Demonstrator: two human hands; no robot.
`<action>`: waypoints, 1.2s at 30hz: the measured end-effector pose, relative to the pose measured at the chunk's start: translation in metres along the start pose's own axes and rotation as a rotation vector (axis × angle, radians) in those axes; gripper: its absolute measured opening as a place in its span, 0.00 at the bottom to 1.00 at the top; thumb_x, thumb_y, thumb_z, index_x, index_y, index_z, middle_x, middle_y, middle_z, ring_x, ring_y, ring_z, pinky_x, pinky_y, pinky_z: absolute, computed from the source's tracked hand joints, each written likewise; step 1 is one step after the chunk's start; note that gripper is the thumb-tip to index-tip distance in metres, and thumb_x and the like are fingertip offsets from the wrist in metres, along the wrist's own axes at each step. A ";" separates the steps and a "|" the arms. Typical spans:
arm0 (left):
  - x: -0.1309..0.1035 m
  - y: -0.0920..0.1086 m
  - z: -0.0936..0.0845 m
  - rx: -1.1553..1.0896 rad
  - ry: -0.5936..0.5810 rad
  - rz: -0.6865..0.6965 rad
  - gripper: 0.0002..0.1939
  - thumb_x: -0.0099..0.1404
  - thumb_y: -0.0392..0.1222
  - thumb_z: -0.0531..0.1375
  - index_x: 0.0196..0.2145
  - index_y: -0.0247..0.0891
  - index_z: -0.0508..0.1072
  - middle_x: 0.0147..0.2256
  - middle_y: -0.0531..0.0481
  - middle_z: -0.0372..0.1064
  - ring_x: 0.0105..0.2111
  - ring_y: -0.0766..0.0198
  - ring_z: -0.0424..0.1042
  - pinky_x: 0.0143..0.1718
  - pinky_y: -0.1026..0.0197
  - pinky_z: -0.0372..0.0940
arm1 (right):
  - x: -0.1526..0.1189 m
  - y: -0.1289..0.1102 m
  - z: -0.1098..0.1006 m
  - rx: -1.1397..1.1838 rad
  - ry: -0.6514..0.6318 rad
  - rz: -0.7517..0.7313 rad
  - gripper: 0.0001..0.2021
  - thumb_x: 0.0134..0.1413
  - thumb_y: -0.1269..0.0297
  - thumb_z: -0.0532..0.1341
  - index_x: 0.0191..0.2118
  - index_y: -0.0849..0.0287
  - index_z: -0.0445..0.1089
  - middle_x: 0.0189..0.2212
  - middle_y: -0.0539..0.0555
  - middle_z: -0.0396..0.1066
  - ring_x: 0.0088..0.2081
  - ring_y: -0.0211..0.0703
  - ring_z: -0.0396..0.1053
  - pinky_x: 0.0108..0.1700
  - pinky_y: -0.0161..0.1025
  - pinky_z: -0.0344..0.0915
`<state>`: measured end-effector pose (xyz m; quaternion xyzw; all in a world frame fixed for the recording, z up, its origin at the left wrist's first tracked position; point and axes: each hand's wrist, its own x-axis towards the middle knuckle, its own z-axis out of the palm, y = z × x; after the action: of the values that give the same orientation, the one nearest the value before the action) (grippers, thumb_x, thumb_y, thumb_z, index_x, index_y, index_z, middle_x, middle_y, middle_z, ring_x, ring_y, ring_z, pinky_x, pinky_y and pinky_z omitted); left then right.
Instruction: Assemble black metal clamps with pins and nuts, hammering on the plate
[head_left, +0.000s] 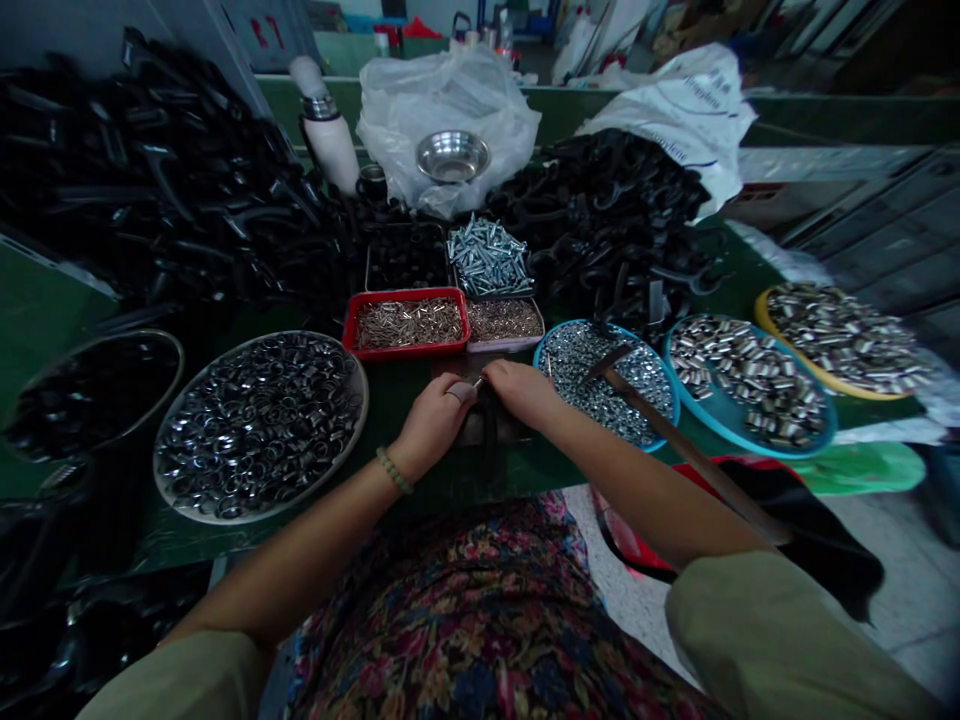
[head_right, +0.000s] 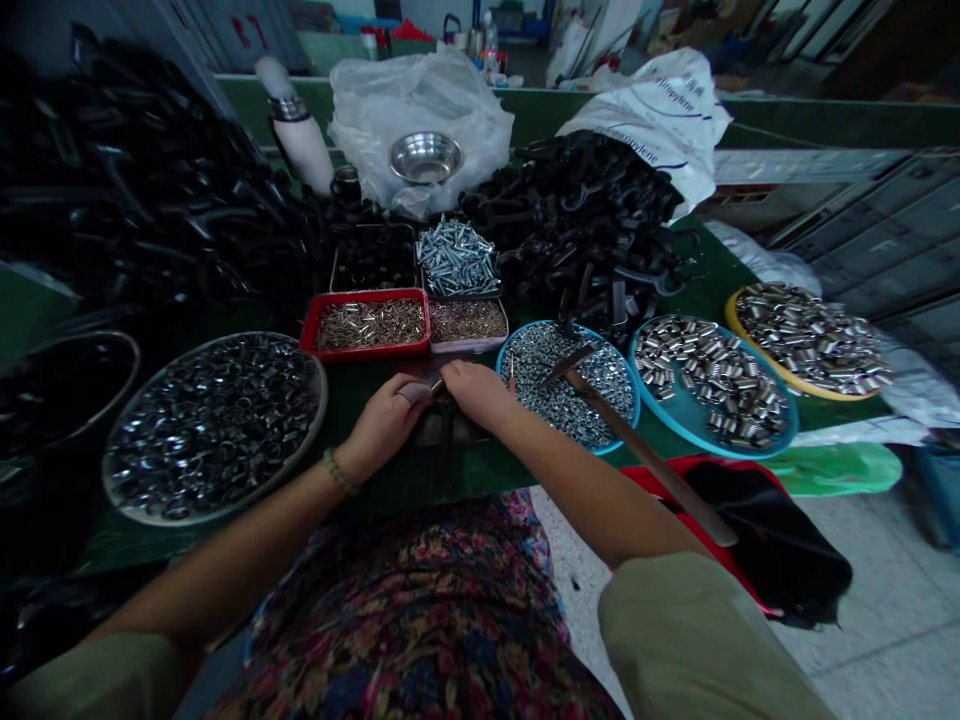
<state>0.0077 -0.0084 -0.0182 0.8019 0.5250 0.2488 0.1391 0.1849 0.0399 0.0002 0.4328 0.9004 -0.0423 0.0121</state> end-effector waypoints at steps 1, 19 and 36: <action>0.001 0.001 -0.001 0.049 -0.012 0.001 0.12 0.68 0.40 0.51 0.37 0.34 0.73 0.39 0.44 0.68 0.41 0.59 0.67 0.46 0.57 0.64 | -0.001 -0.002 0.000 -0.016 -0.007 -0.005 0.12 0.63 0.73 0.50 0.47 0.64 0.67 0.45 0.62 0.71 0.45 0.48 0.70 0.45 0.41 0.65; -0.005 0.018 -0.021 0.309 -0.209 0.138 0.11 0.68 0.36 0.50 0.42 0.38 0.71 0.42 0.44 0.66 0.41 0.56 0.64 0.44 0.55 0.63 | -0.130 0.088 -0.014 -0.072 0.220 0.521 0.17 0.59 0.60 0.55 0.49 0.65 0.68 0.43 0.67 0.73 0.47 0.58 0.69 0.48 0.53 0.65; -0.022 0.017 -0.021 0.208 -0.261 -0.003 0.17 0.67 0.40 0.52 0.53 0.43 0.65 0.44 0.47 0.66 0.38 0.60 0.69 0.38 0.60 0.66 | -0.078 -0.018 -0.048 0.531 0.199 0.277 0.21 0.66 0.61 0.45 0.62 0.56 0.54 0.53 0.59 0.69 0.52 0.49 0.70 0.50 0.45 0.66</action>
<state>0.0023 -0.0359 0.0026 0.8367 0.5266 0.0867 0.1226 0.2201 -0.0277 0.0536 0.5415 0.7871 -0.2311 -0.1840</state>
